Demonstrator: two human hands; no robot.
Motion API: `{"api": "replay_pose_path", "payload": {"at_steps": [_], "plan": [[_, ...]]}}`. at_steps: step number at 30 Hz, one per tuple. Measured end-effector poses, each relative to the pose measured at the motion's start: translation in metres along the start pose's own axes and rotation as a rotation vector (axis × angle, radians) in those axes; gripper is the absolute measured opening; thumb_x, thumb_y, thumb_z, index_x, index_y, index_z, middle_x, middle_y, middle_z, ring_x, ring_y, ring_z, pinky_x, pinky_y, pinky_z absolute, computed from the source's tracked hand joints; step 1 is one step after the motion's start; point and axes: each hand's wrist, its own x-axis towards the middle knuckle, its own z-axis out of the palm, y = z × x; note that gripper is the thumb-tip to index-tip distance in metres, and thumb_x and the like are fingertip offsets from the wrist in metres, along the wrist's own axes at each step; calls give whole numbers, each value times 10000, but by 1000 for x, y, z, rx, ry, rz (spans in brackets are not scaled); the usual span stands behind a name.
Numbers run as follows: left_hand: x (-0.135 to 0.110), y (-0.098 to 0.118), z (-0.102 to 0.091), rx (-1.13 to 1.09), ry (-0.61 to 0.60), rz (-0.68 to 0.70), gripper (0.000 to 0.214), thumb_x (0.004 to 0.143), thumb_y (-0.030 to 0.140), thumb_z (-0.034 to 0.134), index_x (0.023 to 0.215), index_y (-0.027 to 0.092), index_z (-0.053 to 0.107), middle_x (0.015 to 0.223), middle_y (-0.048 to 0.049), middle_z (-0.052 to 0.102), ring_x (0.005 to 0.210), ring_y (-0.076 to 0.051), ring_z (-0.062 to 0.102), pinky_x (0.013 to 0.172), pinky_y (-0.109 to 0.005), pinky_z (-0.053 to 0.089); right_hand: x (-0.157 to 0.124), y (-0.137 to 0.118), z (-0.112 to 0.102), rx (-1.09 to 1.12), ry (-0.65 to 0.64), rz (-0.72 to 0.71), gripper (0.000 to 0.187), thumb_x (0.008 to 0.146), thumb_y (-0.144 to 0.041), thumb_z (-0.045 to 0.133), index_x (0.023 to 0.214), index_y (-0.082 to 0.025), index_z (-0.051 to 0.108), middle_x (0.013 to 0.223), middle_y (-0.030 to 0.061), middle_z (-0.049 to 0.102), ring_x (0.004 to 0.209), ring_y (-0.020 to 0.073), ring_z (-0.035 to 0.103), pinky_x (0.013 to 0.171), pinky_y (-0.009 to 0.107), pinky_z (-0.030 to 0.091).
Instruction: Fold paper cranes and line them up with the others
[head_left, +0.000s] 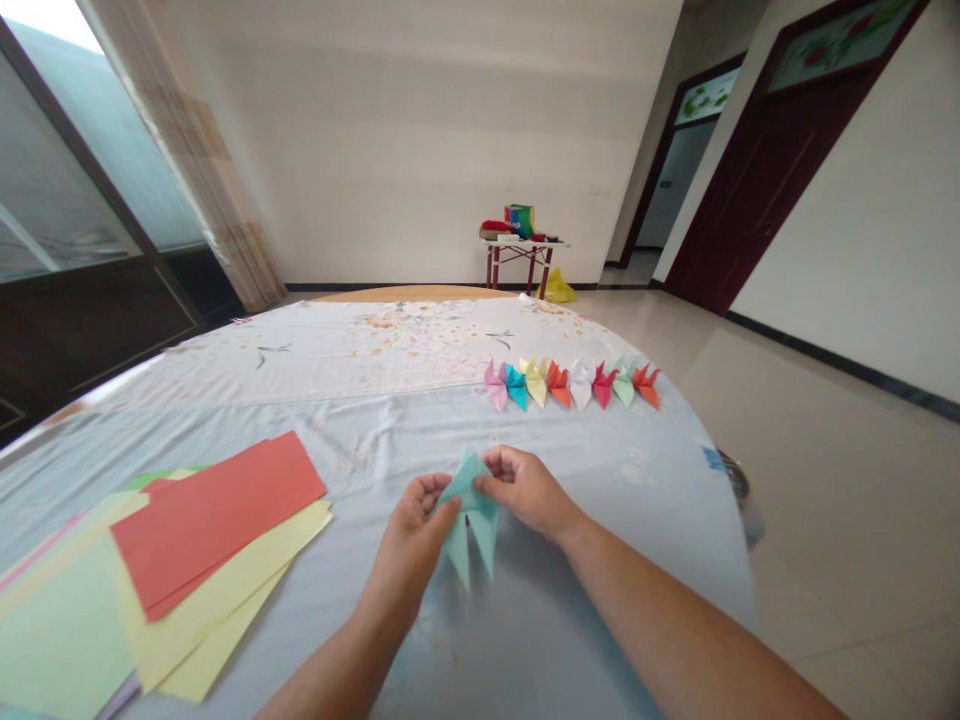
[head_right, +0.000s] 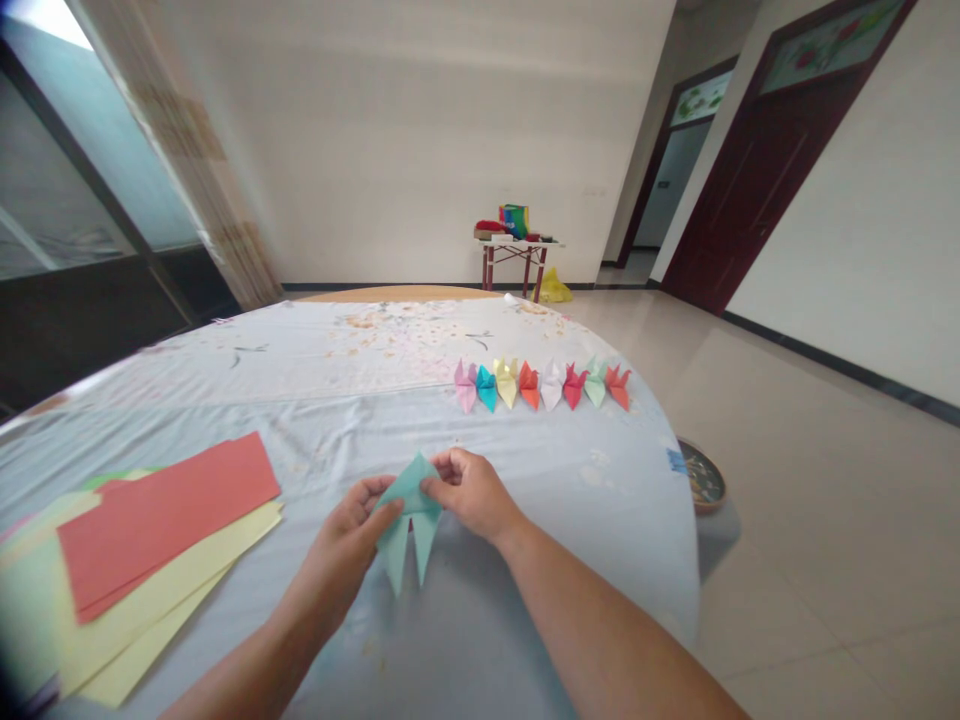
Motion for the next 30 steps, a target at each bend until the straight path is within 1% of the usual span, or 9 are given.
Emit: {"api": "replay_pose_path", "payload": {"at_steps": [3, 5, 7, 10, 12, 15, 19, 22, 30], "plan": [[4, 3, -4, -13, -78, -64, 460, 619, 333, 690, 1002, 149, 512, 728, -19, 660, 583, -137, 602, 542, -231, 439, -3, 1, 1, -109, -12, -42, 326, 714, -410, 638, 900, -144, 605, 773, 25, 637, 702, 139, 586, 665, 266, 466], [7, 2, -7, 37, -138, -77, 415, 619, 340, 693, 955, 131, 569, 697, -23, 660, 590, -152, 605, 552, -241, 441, -5, 0, 2, -171, -10, -62, 319, 724, -408, 629, 909, -149, 617, 783, 25, 638, 695, 133, 578, 666, 261, 464], [10, -1, -10, 91, -158, -52, 346, 622, 355, 685, 869, 123, 614, 640, -9, 644, 566, -155, 591, 542, -245, 435, -6, -2, 3, -174, -18, -77, 325, 746, -427, 601, 918, -152, 622, 791, 24, 638, 699, 127, 572, 673, 256, 462], [13, -6, -13, 113, -125, 5, 317, 634, 378, 665, 825, 127, 632, 605, 10, 620, 547, -151, 567, 541, -248, 431, -5, -6, 2, -81, -15, -67, 364, 802, -481, 502, 878, -146, 623, 783, 27, 628, 714, 127, 572, 654, 249, 465], [14, -7, -13, 104, -105, 21, 318, 649, 389, 651, 831, 130, 630, 607, 14, 608, 547, -144, 554, 543, -245, 430, -3, -6, 0, -23, 26, -37, 389, 819, -495, 459, 839, -140, 617, 779, 33, 621, 702, 125, 576, 613, 239, 463], [14, -5, -13, 97, -89, 33, 319, 662, 402, 638, 836, 135, 623, 598, 20, 589, 543, -141, 543, 537, -243, 430, 0, -4, -1, -21, 57, 22, 358, 803, -477, 492, 810, -138, 608, 758, 30, 613, 658, 114, 578, 550, 213, 438], [13, -3, -12, 99, -74, 42, 350, 648, 425, 640, 848, 138, 629, 582, 18, 581, 544, -156, 555, 542, -259, 444, 0, 0, -1, -64, -25, 53, 326, 798, -460, 516, 825, -148, 606, 680, 2, 597, 597, 92, 553, 531, 197, 414], [12, -3, -12, 101, -46, 46, 351, 641, 422, 643, 841, 133, 629, 566, 23, 572, 532, -152, 550, 539, -264, 448, -1, 0, 0, -65, -82, 48, 335, 801, -465, 516, 861, -149, 608, 672, -7, 588, 577, 81, 533, 534, 195, 412], [13, -4, -14, 109, -66, 42, 341, 670, 418, 626, 859, 134, 627, 585, 16, 584, 556, -158, 559, 544, -261, 449, -3, 0, -3, -39, -132, 76, 381, 736, -468, 604, 936, -144, 596, 794, 15, 610, 600, 78, 520, 540, 194, 416]]}}
